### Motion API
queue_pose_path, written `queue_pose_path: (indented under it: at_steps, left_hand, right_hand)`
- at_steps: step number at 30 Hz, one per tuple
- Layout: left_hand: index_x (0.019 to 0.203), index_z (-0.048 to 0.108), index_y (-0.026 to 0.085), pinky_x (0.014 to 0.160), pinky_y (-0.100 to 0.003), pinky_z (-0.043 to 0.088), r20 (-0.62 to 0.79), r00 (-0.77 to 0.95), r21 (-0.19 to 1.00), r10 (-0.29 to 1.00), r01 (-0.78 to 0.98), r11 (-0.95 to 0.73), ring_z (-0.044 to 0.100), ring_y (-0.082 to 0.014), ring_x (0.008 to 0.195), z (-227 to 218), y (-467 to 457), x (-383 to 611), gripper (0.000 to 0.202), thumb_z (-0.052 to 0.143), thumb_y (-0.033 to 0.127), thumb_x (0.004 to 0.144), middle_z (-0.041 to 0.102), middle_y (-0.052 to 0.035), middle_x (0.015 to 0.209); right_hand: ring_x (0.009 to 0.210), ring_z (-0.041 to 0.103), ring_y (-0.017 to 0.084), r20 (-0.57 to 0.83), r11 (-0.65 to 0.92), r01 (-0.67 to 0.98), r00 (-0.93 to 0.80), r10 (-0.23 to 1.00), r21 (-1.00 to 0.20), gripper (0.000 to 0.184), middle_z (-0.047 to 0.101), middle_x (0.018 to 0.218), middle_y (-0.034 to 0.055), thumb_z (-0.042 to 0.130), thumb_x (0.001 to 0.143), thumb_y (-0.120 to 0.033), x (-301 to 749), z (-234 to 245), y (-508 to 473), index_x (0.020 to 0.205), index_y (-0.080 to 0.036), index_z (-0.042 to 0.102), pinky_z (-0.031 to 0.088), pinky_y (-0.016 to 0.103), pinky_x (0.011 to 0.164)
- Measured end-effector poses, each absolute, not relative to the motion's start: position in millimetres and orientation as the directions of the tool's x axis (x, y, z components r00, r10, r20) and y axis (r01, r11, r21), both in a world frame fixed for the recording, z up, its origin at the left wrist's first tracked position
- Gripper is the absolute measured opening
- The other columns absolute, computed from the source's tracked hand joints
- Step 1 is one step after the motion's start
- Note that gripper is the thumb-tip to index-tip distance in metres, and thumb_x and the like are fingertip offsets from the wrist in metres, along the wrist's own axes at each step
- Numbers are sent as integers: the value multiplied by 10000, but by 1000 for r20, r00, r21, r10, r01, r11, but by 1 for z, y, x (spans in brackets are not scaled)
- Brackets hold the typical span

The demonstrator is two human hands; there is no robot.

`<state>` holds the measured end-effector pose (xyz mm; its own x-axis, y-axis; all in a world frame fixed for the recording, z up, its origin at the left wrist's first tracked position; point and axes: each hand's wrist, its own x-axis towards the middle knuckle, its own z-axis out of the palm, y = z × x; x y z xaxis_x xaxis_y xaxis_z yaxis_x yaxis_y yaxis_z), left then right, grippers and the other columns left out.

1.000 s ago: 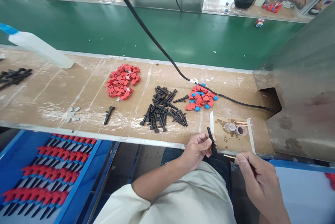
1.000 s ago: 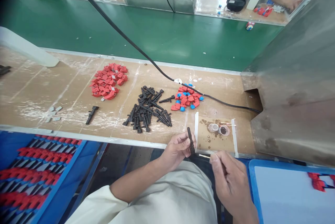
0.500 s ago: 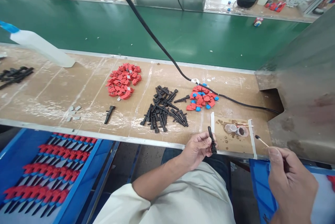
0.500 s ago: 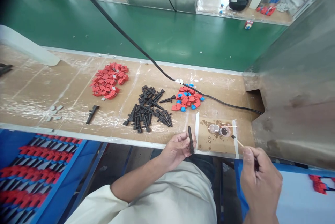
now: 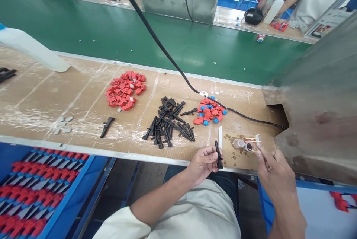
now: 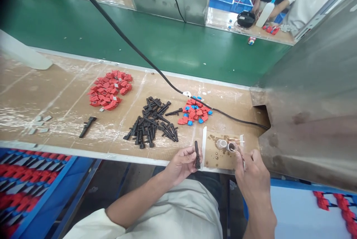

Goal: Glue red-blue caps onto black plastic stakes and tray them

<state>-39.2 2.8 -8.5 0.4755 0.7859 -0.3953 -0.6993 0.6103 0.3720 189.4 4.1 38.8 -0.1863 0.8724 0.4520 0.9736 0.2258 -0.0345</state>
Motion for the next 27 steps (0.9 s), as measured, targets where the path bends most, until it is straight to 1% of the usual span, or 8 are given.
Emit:
queue_pose_path:
  at_steps: [3,7,10,13,17,22,25,27]
  left_hand:
    - [811,680,116,453,-170,339,-374,486,356,790,-711,606,534,-61,523,-9,3,-39,504,984,438,570,640,-16,687]
    - [799,669,119,448,-178,338,-361,471,335,805,-740,583,521,-66,522,-11,1,-43,498,981,432,569,624,-11,679]
    - [780,655,120,458,-184,354,-354,437,318,827,-775,546,503,-68,510,-13,-3,-52,511,978,445,554,601,-5,657]
    - [785,654,118,490,-183,383,-351,371,303,860,-824,479,548,-84,558,-16,-6,-64,482,971,409,569,607,-15,674]
    - [794,656,130,538,-190,419,-329,294,289,897,-874,392,604,-107,617,-19,-10,-75,446,965,385,599,635,-24,716]
    - [825,660,125,533,-193,415,-286,261,282,922,-897,342,629,-118,639,-21,-9,-83,428,954,374,638,650,-36,735]
    - [819,649,128,551,-186,436,-279,246,267,928,-909,321,640,-112,633,-21,-8,-89,420,951,362,645,647,-24,728]
    - [812,645,128,584,-185,464,-293,234,253,927,-916,311,643,-104,634,-21,-8,-92,424,961,345,632,651,-19,728]
  right_hand:
    - [656,572,174,451,138,990,-119,884,-9,423,589,804,44,427,1078,-456,188,46,3,1187,-196,743,380,275,538]
    - [727,634,201,535,124,975,-5,845,-187,344,682,878,81,475,1067,-355,178,70,1,1182,-179,746,470,303,681]
    - [785,666,209,547,221,922,-12,837,-319,266,729,922,86,521,1047,-308,158,81,5,1097,-183,751,490,321,776]
    - [771,672,189,475,402,846,-209,855,-350,200,723,903,49,569,1030,-333,127,72,21,1019,-208,726,480,300,745]
    - [678,629,175,422,525,792,-379,823,-312,220,653,862,48,513,1039,-280,79,42,54,1059,-189,713,456,292,645]
    - [886,647,211,290,589,791,-531,796,-168,421,638,1129,106,453,942,-39,37,29,85,1254,-210,679,471,286,677]
    - [1022,628,235,209,646,761,-625,752,-51,435,665,1174,88,462,902,16,26,30,96,1168,-224,707,473,290,733]
    - [1018,626,234,180,652,757,-637,749,-34,396,687,1129,73,476,908,11,24,29,101,1121,-223,715,474,293,733]
